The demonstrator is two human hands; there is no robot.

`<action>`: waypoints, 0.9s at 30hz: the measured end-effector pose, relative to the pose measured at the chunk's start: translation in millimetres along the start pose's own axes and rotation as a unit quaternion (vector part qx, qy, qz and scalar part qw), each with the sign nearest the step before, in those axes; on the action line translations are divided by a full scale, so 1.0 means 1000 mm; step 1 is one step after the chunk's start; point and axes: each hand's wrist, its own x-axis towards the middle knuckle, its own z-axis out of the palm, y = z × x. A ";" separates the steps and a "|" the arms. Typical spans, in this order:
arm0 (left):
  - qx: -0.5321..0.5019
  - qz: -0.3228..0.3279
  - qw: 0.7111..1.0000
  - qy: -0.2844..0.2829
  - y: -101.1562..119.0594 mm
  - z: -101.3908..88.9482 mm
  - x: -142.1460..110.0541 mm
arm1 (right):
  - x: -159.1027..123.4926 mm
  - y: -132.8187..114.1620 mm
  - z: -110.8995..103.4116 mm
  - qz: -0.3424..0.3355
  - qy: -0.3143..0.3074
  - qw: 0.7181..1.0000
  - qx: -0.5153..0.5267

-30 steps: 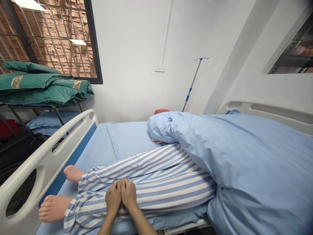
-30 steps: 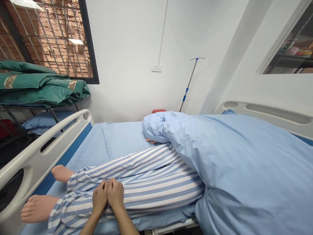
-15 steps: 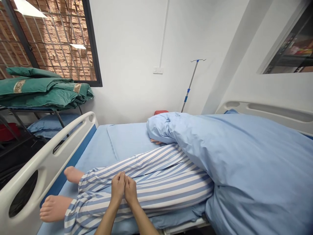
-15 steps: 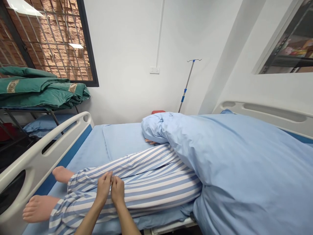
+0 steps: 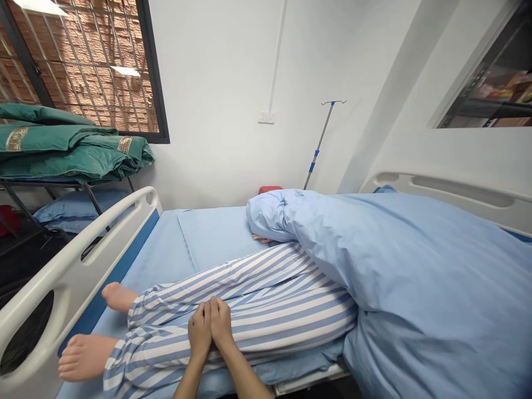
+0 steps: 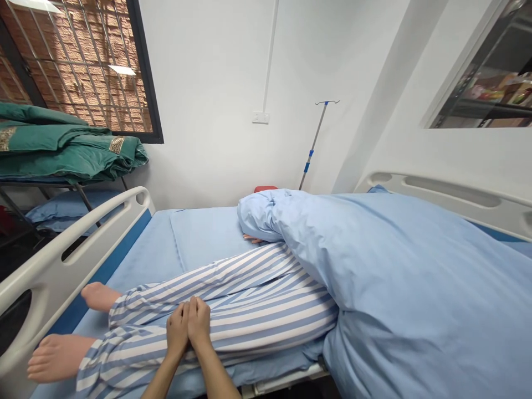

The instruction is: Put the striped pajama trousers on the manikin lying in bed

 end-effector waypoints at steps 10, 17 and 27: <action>-0.013 -0.010 1.000 -0.024 0.004 -0.002 -0.003 | 0.004 -0.026 -0.025 -0.081 -0.035 0.992 -0.087; 0.006 -0.011 1.000 -0.021 0.006 0.000 -0.004 | -0.006 -0.003 -0.026 -0.064 -0.013 0.983 -0.173; -0.049 -0.003 0.998 -0.048 0.018 -0.011 -0.005 | -0.005 -0.002 -0.026 -0.072 0.004 0.984 -0.164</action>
